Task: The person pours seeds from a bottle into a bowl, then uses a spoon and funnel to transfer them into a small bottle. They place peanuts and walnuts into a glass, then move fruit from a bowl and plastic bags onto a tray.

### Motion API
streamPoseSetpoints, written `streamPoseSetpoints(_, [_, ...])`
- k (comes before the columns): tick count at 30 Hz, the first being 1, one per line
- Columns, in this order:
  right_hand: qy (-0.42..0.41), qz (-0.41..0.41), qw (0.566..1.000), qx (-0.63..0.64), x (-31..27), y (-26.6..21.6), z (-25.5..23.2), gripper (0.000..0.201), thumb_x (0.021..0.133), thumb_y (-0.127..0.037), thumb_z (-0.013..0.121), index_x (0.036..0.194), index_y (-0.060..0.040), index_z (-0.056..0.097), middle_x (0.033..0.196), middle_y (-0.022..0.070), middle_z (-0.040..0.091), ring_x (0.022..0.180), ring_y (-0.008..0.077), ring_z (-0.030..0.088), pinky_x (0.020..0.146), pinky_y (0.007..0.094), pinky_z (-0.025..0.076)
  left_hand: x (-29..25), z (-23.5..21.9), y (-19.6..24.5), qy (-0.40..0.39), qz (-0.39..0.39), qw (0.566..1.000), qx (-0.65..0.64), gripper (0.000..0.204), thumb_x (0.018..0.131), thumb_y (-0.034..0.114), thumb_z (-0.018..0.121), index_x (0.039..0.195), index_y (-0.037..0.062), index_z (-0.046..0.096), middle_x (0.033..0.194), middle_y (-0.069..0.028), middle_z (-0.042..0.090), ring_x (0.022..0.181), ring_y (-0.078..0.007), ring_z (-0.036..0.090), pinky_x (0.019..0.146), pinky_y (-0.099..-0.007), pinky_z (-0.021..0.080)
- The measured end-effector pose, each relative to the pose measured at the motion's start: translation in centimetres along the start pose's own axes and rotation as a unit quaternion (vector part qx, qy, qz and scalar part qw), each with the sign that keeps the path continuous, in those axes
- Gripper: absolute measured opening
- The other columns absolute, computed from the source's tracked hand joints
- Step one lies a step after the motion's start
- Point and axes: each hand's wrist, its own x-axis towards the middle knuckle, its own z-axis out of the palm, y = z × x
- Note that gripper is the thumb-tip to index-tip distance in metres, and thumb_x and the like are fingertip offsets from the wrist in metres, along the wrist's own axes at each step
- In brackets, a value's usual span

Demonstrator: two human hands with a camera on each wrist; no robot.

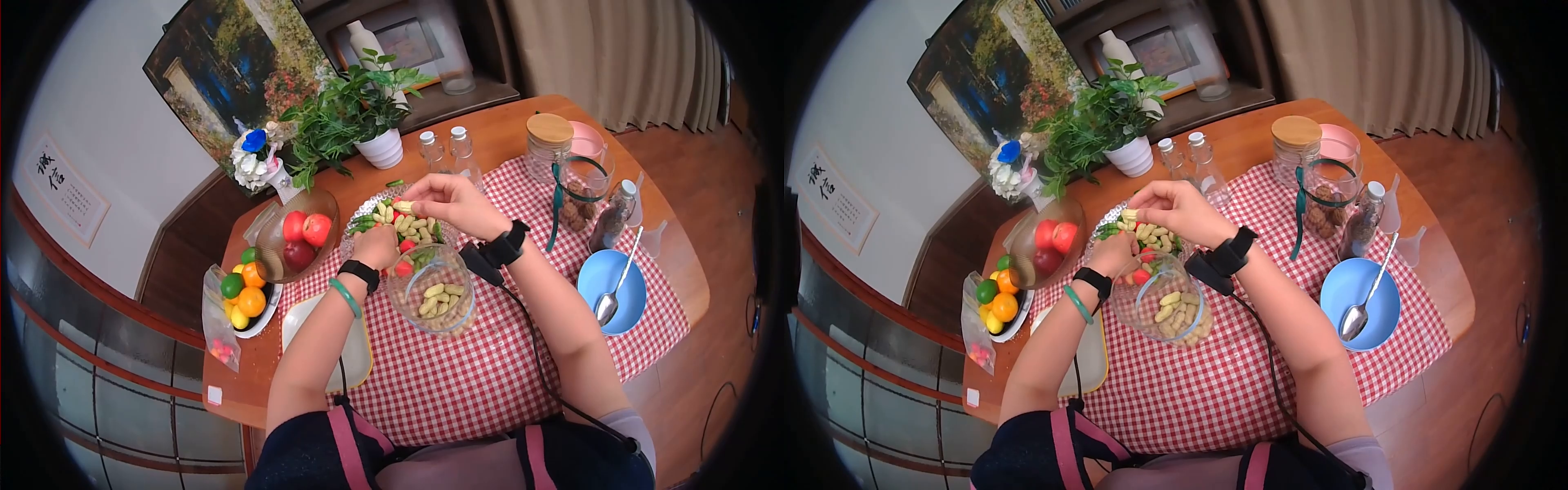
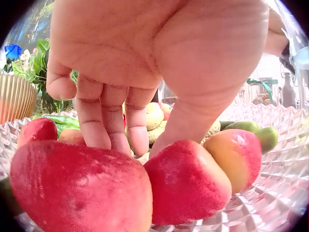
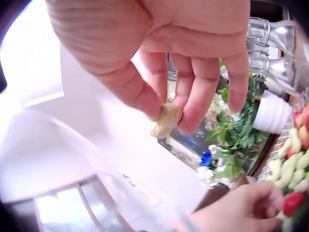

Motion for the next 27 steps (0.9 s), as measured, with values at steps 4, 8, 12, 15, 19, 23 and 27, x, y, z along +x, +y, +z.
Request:
streamPoseSetpoints(4, [-0.111, 0.017, 0.993, 0.038, -1.0, -3.2, 0.6, 0.019, 0.086, -0.003, 0.063, 0.105, 0.0013, 0.063, 0.098, 0.0038, 0.066, 0.089, 0.0079, 0.062, 0.082, 0.0233, 0.049, 0.8, 0.9, -0.7, -0.024, -0.001, 1.0, -0.018, 0.012, 0.08, 0.019, 0.064, 0.083, 0.0076, 0.061, 0.06, -0.0066, 0.064, 0.049, -0.0156, 0.063, 0.041, -0.0258, 0.047])
streamPoseSetpoints(8, [-0.19, 0.045, 0.981, 0.004, -1.1, -2.7, -0.2, 0.018, 0.085, -0.003, 0.064, 0.103, 0.0, 0.065, 0.097, 0.0032, 0.067, 0.089, 0.0075, 0.061, 0.082, 0.0228, 0.048, 0.9, 0.8, -0.6, -0.063, -0.017, 0.998, -0.021, 0.021, 0.077, 0.022, 0.063, 0.093, 0.0098, 0.069, 0.091, -0.0118, 0.07, 0.09, -0.0275, 0.066, 0.082, -0.0422, 0.042])
streamPoseSetpoints(12, [-0.241, 0.054, 0.969, 0.03, -1.3, -2.6, 0.0, 0.017, 0.086, -0.004, 0.064, 0.103, -0.0004, 0.065, 0.096, 0.0034, 0.067, 0.087, 0.0081, 0.061, 0.08, 0.0223, 0.048, 0.7, 0.2, -0.8, -0.026, -0.007, 0.999, -0.03, 0.02, 0.075, 0.022, 0.065, 0.091, 0.0103, 0.068, 0.09, -0.0105, 0.07, 0.09, -0.0264, 0.066, 0.084, -0.0412, 0.042])
streamPoseSetpoints(15, [-0.164, 0.0, 0.986, -0.012, -1.1, -2.8, 0.2, 0.014, 0.087, -0.005, 0.062, 0.099, 0.0017, 0.066, 0.094, 0.0049, 0.068, 0.085, 0.0101, 0.063, 0.079, 0.0245, 0.05, -0.4, -1.6, -0.4, 0.033, -0.018, 0.998, -0.046, 0.02, 0.074, 0.022, 0.066, 0.09, 0.0104, 0.068, 0.087, -0.0097, 0.069, 0.087, -0.0241, 0.066, 0.085, -0.0403, 0.041])
streamPoseSetpoints(19, [0.014, 0.001, 0.992, -0.125, -0.1, 1.0, -1.3, 0.013, 0.084, -0.006, 0.064, 0.093, 0.0017, 0.067, 0.087, 0.0086, 0.069, 0.079, 0.0155, 0.066, 0.074, 0.0283, 0.052, -2.6, -5.9, 0.1, 0.117, 0.003, 0.978, -0.17, 0.02, 0.076, 0.02, 0.068, 0.091, 0.007, 0.066, 0.079, -0.0056, 0.067, 0.08, -0.0163, 0.065, 0.08, -0.0342, 0.044])
streamPoseSetpoints(23, [0.09, -0.005, 0.937, -0.337, -0.1, 4.5, -2.5, 0.013, 0.079, -0.008, 0.065, 0.089, 0.0001, 0.067, 0.081, 0.0135, 0.069, 0.074, 0.0231, 0.067, 0.07, 0.033, 0.052, -5.7, -9.1, 1.2, 0.122, 0.149, 0.893, -0.408, 0.019, 0.078, 0.012, 0.069, 0.092, 0.0024, 0.063, 0.082, -0.0009, 0.063, 0.078, -0.0094, 0.058, 0.075, -0.0258, 0.045])
streamPoseSetpoints(27, [0.077, -0.015, 0.916, -0.394, -0.3, 6.9, -2.9, 0.014, 0.078, -0.011, 0.064, 0.089, -0.0029, 0.067, 0.084, 0.0139, 0.068, 0.078, 0.0286, 0.066, 0.07, 0.0351, 0.052, -10.1, -11.2, 3.6, 0.042, 0.21, 0.9, -0.38, 0.022, 0.08, 0.006, 0.07, 0.099, 0.0007, 0.062, 0.089, 0.0, 0.062, 0.084, -0.008, 0.056, 0.079, -0.024, 0.046])
